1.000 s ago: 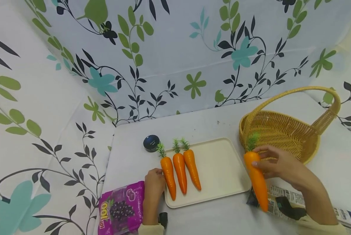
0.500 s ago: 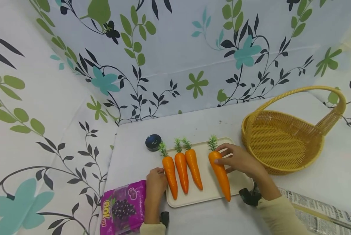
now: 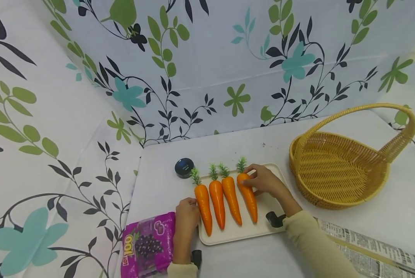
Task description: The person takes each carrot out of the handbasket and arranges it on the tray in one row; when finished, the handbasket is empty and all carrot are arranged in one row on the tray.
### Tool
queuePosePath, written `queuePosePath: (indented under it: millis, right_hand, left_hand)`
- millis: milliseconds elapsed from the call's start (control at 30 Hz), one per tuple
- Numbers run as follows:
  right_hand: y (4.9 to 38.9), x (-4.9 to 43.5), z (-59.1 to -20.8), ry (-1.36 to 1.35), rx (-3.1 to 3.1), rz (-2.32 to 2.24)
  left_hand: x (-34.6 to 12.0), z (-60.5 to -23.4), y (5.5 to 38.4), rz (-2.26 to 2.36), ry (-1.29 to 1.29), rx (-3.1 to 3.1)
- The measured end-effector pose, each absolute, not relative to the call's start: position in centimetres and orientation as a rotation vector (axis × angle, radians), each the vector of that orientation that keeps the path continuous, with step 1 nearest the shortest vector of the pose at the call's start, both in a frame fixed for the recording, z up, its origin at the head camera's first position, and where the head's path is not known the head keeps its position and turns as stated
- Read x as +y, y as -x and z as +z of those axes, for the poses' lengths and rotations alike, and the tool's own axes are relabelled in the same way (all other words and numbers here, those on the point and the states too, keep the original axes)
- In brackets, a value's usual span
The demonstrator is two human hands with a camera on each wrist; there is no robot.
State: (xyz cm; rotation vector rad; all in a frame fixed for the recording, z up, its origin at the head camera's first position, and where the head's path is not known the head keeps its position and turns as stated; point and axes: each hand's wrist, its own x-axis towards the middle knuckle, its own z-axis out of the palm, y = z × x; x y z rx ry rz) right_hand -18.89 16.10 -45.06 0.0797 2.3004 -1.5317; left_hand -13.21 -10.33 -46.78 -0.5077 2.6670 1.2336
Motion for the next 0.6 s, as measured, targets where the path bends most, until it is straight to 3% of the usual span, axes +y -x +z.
queuePosePath:
  millis: [300,600]
  right_hand:
    - [18.2,15.6,-44.8,-0.134,2.5,-1.407]
    - [15.8,14.1,-43.9,0.149,2.761,-1.378]
  left_hand:
    - [-9.7,-46.9,13.8,1.257,0.482,2.708]
    - [-9.9,-44.3,13.2,1.154,0.46,2.924]
